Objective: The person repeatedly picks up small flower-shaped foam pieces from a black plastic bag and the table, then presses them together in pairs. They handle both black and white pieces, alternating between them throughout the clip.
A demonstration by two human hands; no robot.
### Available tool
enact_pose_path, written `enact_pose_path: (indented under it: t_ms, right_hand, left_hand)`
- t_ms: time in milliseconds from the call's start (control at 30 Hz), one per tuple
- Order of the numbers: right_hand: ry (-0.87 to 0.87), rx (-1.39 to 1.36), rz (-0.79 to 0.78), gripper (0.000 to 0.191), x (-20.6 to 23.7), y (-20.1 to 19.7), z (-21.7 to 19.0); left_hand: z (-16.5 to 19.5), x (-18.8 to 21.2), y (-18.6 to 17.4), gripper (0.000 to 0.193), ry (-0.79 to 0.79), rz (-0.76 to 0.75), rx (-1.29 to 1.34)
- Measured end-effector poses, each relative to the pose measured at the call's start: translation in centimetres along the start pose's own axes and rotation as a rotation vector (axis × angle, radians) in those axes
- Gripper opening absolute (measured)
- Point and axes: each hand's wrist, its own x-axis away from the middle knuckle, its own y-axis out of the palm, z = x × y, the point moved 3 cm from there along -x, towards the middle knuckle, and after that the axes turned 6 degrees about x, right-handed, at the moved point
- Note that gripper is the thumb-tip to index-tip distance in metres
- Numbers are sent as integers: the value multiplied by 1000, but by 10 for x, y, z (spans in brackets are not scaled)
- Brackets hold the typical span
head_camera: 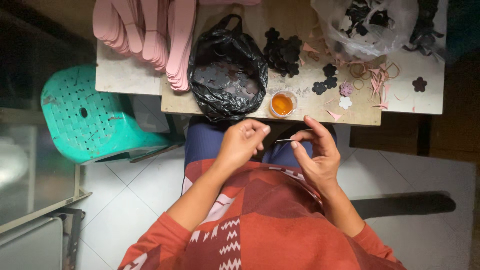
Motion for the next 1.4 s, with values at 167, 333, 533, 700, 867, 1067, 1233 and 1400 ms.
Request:
enact_pose_path:
  t_ms: [167,333,533,700,867,1067,1233,1400]
  right_hand:
    - [78,-12,45,62,1,-2,8]
    - [142,-5,70,60,5,0,13]
    - [208,34,64,60,4,1,17]
    - [193,2,36,60,1,4,15]
    - [222,3,15,59,3,8,13]
    - [220,-36,-1,58,0,11,11]
    - [216,-30,-4,58,-2,11,11]
    - [248,-34,5,58,-1,12,9]
  left_hand:
    - [60,-39,-52,13,516,425,-520]
    - [96,-60,-85,22,559,681,-802]
    - [102,-66,-87,37,438,635,-838]
    - [105,-61,-80,28,494,654,-941]
    - [102,-62,-81,12,495,618,-647]
    - [87,-76,-78,35,273,277,238]
    - [82,-77,-77,20,141,250,320]
    - [88,-63,-82,27,457,529,-591]
